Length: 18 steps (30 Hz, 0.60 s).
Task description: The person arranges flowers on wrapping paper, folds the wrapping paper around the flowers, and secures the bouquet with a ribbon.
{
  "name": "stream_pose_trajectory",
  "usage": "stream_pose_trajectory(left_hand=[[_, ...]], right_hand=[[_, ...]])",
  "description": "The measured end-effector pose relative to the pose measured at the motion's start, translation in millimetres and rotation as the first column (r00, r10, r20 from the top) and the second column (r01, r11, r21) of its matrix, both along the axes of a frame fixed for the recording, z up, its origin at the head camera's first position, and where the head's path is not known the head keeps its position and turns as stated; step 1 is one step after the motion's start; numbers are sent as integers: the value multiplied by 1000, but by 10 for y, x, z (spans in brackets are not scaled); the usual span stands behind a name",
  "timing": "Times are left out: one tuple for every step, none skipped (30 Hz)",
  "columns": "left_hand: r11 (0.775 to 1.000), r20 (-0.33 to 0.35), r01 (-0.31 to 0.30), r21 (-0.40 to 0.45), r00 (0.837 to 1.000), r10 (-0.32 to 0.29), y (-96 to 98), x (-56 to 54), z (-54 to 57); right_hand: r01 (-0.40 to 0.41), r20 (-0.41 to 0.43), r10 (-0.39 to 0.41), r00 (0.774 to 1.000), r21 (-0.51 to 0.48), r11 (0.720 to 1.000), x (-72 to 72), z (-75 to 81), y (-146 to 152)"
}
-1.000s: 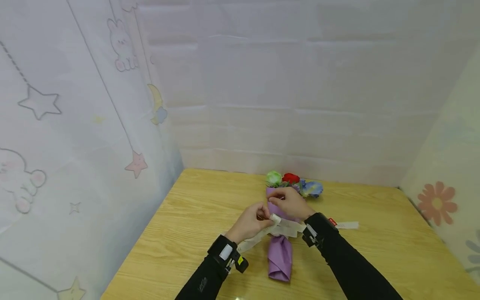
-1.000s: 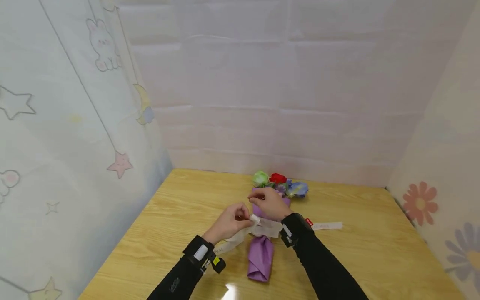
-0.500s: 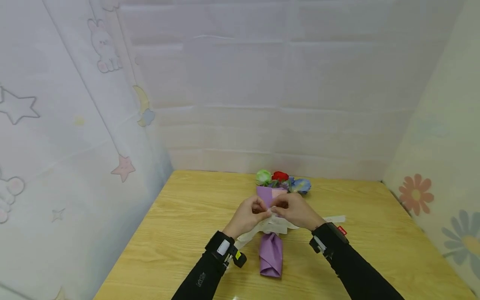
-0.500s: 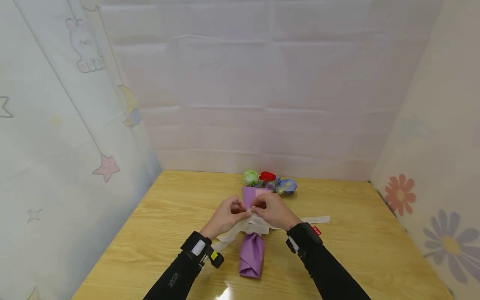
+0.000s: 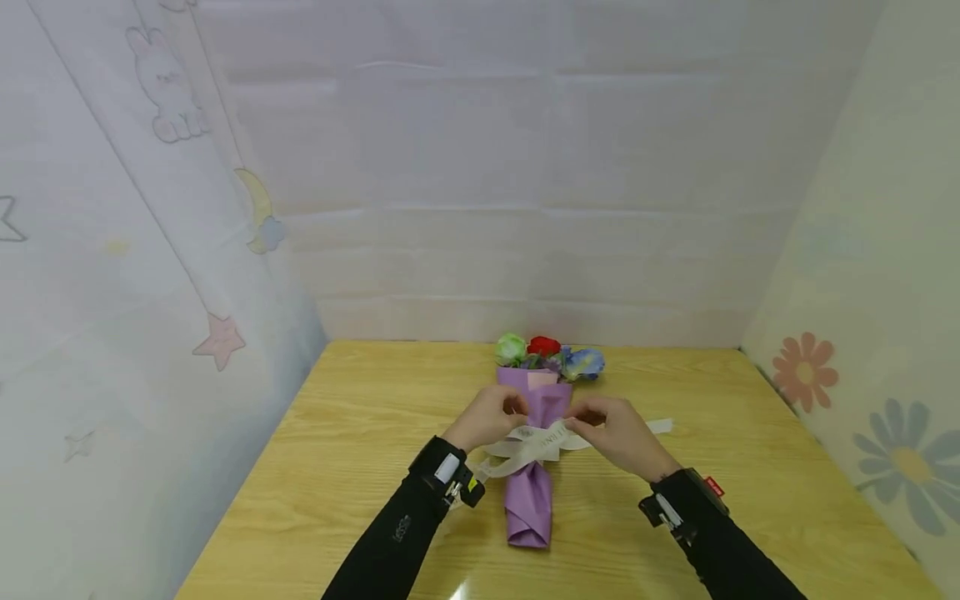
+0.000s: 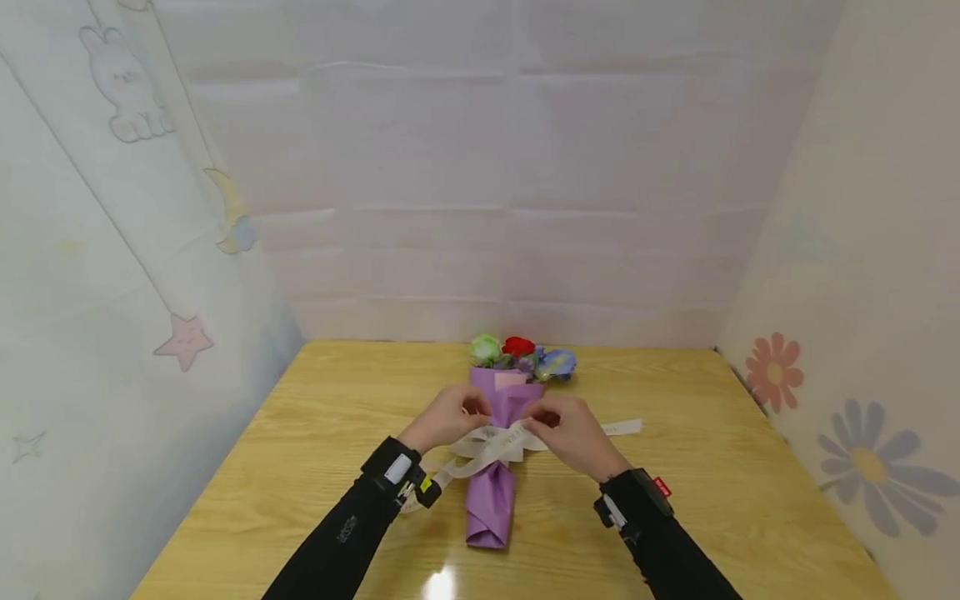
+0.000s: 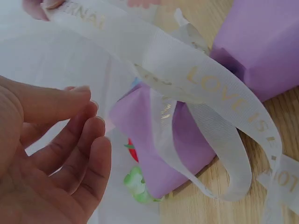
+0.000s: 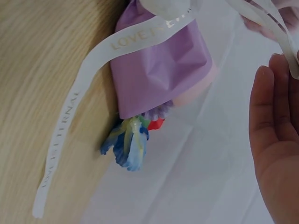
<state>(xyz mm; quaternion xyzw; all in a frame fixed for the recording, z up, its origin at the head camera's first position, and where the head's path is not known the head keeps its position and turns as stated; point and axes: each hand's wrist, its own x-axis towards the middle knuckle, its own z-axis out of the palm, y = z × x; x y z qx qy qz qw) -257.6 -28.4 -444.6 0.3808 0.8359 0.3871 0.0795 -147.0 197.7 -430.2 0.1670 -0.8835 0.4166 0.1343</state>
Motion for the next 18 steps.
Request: stream_pose_trajectory(left_hand=[[999,-17,17,-38,1000,-18,45,-14,-8],[996,-46,30,-84,998,-34,88,-30,-24],[990,-78,40,-134,996,-51,128,-47,-43],[982,-112,39,-185,992,-61,160,-60,-65],[972,-146,33,-232,987,-69,186,-71,-87],[962,-178,22,-272,981,-72,202,-78,-109],[953,-200,6,-304,977,-70,215,-85,-130],[945,-216,-10,-328,974,-65,221,-90,-152],[941,-225,-21,-338,973,-59,223,-91,-167],[940,-225,-29,-339,973,-51,221,-92,-182],[944,-224,-32,-328,974,-45,216,-93,-195],[948,-220,-33,-317,975,-40,209,-97,-210],[953,-208,-30,-300,978,-35,202,-102,-226],[961,-198,-25,-276,980,-31,189,-105,-233],[968,-185,-24,-251,983,-23,175,-106,-237],[974,-168,-28,-223,986,-10,158,-114,-243],[981,-155,-36,-192,988,6,140,-116,-236],[985,-144,-51,-165,989,27,121,-119,-227]], right_hand=[[0,0,0,1000,-5,1000,23,-11,6],[2,0,-2,1000,-7,1000,44,-25,10],[4,3,-4,1000,-11,1000,64,-41,14],[7,9,-7,1000,-13,1000,81,-58,18],[13,18,-13,1000,-16,1000,94,-78,21],[20,27,-19,999,-15,1000,105,-99,24],[29,35,-29,999,-11,1000,113,-123,31],[40,44,-40,998,-7,999,121,-146,39],[50,53,-49,997,-7,999,127,-169,51],[57,62,-57,996,-7,998,133,-192,66],[64,69,-63,996,-9,998,138,-212,82],[70,73,-70,995,-8,997,144,-230,102],[78,77,-78,994,-9,997,149,-249,124],[84,83,-83,993,-11,996,152,-264,147],[89,90,-88,992,-11,996,155,-279,170],[96,99,-94,991,-11,995,157,-291,190],[104,108,-102,989,-13,994,158,-301,209],[113,118,-110,987,-12,994,158,-310,228]])
